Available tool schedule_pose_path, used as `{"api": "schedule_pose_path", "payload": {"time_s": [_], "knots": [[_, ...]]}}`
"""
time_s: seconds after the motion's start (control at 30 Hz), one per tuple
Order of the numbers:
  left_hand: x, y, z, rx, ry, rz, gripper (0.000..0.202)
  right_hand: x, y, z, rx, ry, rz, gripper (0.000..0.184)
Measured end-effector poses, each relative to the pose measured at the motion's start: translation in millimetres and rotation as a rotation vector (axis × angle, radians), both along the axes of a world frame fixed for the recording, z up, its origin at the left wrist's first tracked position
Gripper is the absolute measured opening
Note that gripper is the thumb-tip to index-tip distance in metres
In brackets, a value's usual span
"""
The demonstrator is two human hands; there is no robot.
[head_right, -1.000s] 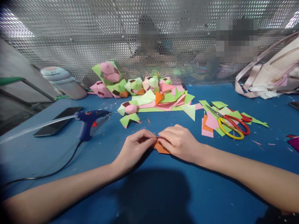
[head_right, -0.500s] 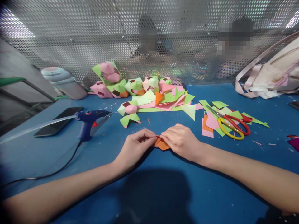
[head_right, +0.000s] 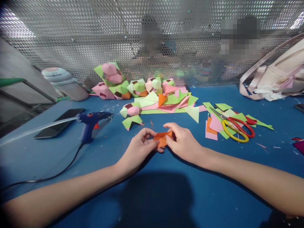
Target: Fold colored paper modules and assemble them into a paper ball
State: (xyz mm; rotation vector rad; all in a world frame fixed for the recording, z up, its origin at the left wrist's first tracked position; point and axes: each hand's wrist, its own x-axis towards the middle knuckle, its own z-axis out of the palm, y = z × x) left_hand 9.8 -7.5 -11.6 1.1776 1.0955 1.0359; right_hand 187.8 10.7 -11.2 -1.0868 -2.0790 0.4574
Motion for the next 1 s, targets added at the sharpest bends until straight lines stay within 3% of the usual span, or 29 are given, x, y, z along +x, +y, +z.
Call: {"api": "schedule_pose_path", "payload": {"time_s": [0.1,0.3,0.43,0.73,0.87,1.0], "knots": [[0.9,-1.6,0.5,-0.011,0.026,-0.078,0.021,-1.3,-2.0,-0.8,0.037,0.03,0.011,0.029],[1.8,-4.2,2.5,-0.041,0.033,-0.082,0.017,-4.5,-7.4,-2.4,0.018,0.08,0.03,0.025],[1.9,-4.9,2.6,-0.054,0.025,-0.071,0.018,-5.6,-7.8,-1.9,0.001,0.108,0.004,0.008],[2.1,-5.4,3.5,-0.029,-0.012,-0.08,0.016,-5.4,-7.3,0.4,0.125,0.153,0.211,0.007],[1.7,-5.6,4.4,-0.024,-0.026,-0.07,0.016,-2.6,-10.3,7.3,-0.005,0.183,0.255,0.011],[1.2,-4.9,2.5,-0.032,-0.029,-0.082,0.015,-0.2,-7.0,11.5,-0.245,0.315,0.128,0.028]]}}
